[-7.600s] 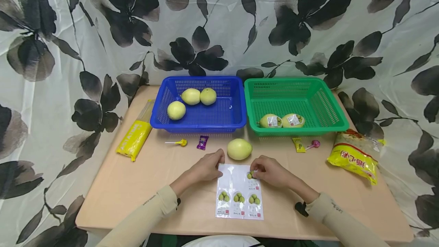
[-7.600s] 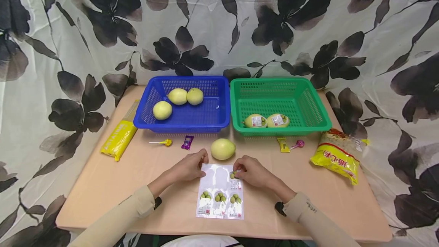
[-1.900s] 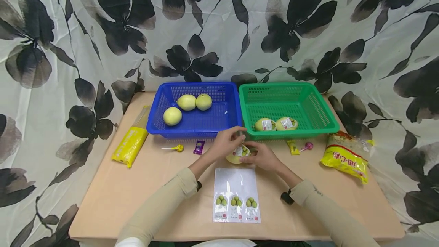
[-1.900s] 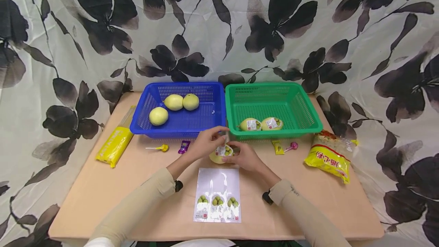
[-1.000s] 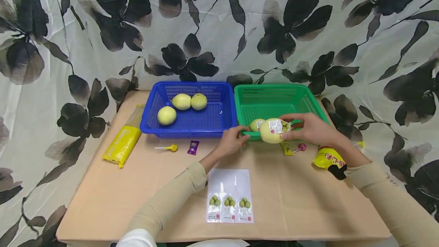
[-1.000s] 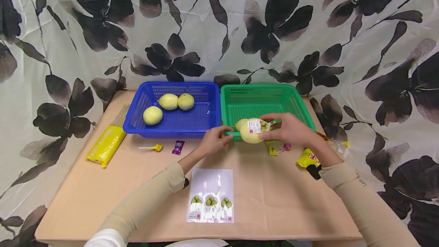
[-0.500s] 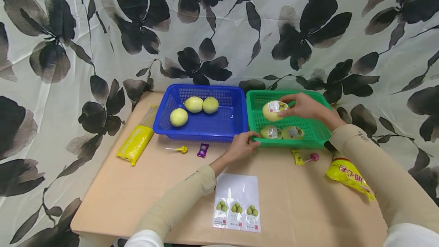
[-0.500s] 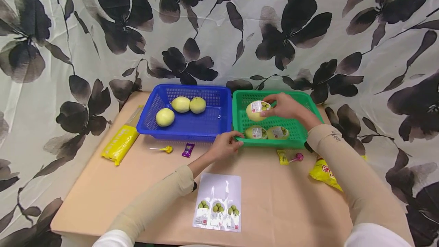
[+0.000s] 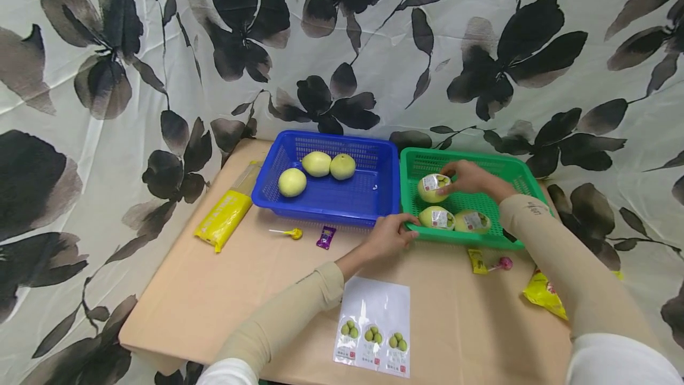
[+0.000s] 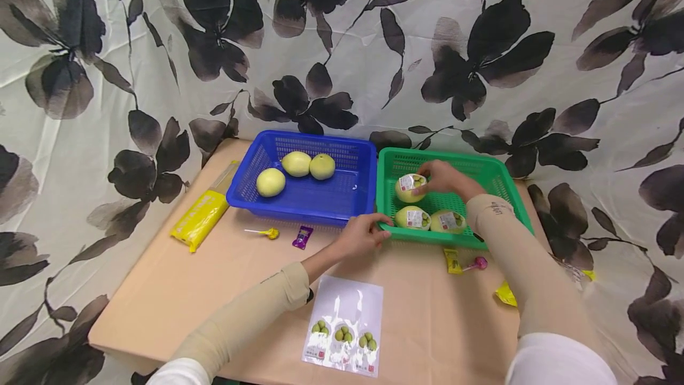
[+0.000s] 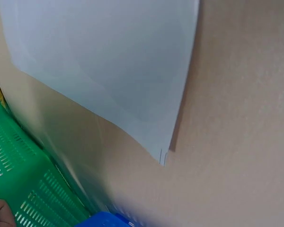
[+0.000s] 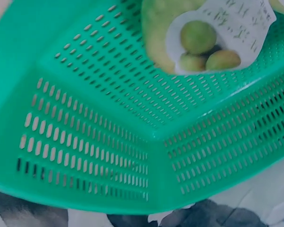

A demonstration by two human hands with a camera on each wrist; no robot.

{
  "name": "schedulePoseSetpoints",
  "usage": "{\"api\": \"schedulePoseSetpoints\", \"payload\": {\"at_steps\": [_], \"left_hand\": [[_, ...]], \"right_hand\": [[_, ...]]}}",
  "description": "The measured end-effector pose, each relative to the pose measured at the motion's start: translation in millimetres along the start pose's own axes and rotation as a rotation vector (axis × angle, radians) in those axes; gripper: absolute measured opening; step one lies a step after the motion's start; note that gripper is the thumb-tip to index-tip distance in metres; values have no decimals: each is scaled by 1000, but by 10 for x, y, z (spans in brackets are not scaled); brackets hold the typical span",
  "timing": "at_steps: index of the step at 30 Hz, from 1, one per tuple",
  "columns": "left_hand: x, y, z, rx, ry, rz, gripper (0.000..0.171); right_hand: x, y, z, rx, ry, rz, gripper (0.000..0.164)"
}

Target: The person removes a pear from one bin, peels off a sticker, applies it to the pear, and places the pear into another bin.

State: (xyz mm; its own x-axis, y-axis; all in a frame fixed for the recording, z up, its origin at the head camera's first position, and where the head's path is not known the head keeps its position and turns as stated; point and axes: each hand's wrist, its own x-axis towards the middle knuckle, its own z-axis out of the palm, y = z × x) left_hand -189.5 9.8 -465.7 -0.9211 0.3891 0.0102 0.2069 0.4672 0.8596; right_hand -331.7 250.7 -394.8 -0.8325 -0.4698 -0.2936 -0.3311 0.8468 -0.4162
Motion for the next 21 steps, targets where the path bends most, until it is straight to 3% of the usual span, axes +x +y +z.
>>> {"api": "schedulePoseSetpoints", "payload": {"at_steps": [9,21], "left_hand": [[26,-28,12,-7,-12,-3,24],[3,-49,19,11,-10,0,24]], "right_hand": [[236,40,209,-3,-85,21,67],[250,-40,253,-48,-180,69,68]]}}
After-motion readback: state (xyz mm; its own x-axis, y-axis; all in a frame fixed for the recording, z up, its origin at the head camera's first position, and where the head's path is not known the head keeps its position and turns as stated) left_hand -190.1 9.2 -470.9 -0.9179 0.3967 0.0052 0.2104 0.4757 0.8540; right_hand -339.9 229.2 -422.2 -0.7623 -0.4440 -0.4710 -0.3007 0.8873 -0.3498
